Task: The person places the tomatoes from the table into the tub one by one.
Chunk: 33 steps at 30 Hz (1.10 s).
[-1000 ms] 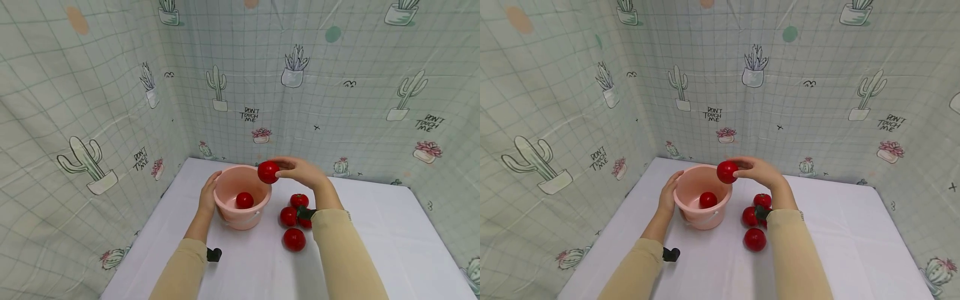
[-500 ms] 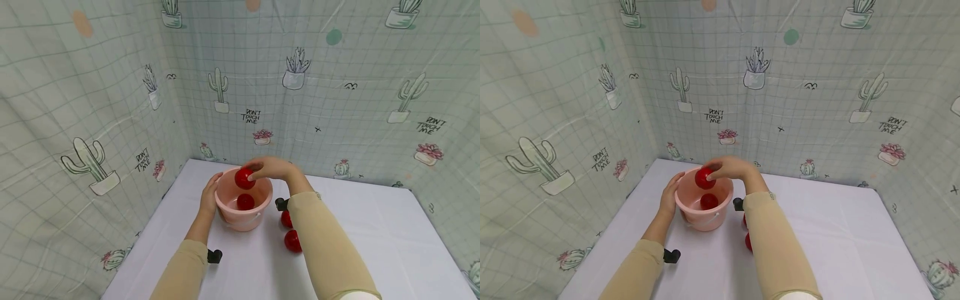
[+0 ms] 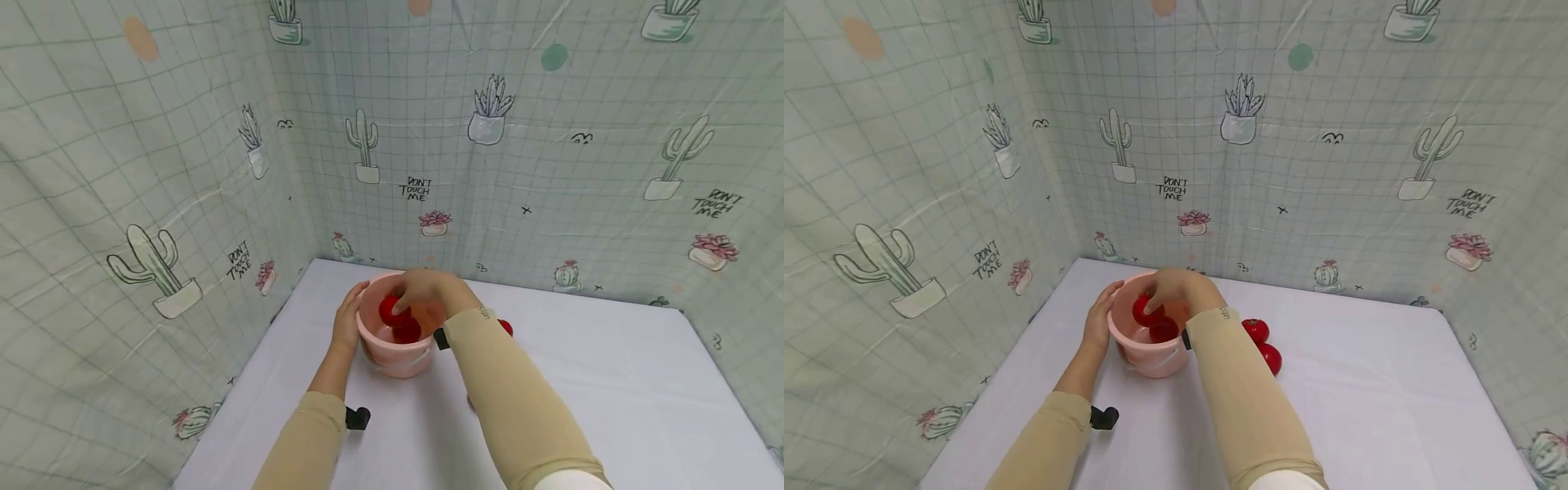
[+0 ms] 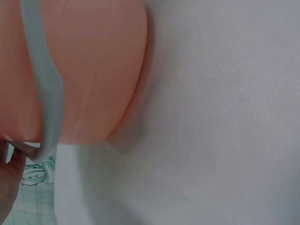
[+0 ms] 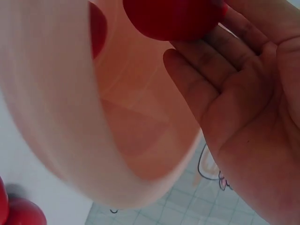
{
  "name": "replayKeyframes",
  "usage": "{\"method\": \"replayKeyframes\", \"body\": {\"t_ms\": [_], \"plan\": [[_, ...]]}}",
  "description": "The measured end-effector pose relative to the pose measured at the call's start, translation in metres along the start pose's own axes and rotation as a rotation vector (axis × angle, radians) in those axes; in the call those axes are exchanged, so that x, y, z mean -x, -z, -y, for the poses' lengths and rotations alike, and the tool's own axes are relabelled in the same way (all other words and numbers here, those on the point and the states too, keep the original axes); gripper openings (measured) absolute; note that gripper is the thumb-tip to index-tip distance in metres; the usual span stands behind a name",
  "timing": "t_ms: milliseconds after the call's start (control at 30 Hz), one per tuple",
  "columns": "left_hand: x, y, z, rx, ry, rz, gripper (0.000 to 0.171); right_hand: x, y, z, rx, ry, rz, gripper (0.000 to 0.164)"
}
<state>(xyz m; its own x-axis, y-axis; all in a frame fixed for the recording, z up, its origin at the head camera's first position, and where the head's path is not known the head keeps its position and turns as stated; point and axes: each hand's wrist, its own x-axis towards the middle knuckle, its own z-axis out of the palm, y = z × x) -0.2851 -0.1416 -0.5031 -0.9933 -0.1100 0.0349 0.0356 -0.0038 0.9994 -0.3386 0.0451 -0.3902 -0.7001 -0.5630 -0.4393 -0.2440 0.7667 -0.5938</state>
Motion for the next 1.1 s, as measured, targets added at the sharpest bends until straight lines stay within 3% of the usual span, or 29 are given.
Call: {"method": "replayKeyframes", "body": {"t_ms": [200,433,667,933,1100], "plan": [[-0.001,-0.002,0.003,-0.003,-0.008,0.002,0.044,-0.008,-0.010,0.001,-0.111,-0.069,0.040,0.038],[-0.002,-0.001,0.002,-0.018,-0.046,-0.003,0.045,-0.013,-0.013,0.004,-0.080,-0.062,0.022,0.039],[0.001,0.004,-0.005,-0.032,0.011,0.031,0.044,-0.005,-0.020,0.011,-0.311,-0.094,0.020,0.046],[-0.001,0.000,0.003,-0.005,-0.019,-0.008,0.045,-0.002,-0.020,0.008,-0.293,-0.099,0.001,0.045],[0.000,0.000,0.003,-0.033,0.010,-0.011,0.042,0.001,-0.017,0.003,-0.147,-0.071,-0.012,0.049]]}}
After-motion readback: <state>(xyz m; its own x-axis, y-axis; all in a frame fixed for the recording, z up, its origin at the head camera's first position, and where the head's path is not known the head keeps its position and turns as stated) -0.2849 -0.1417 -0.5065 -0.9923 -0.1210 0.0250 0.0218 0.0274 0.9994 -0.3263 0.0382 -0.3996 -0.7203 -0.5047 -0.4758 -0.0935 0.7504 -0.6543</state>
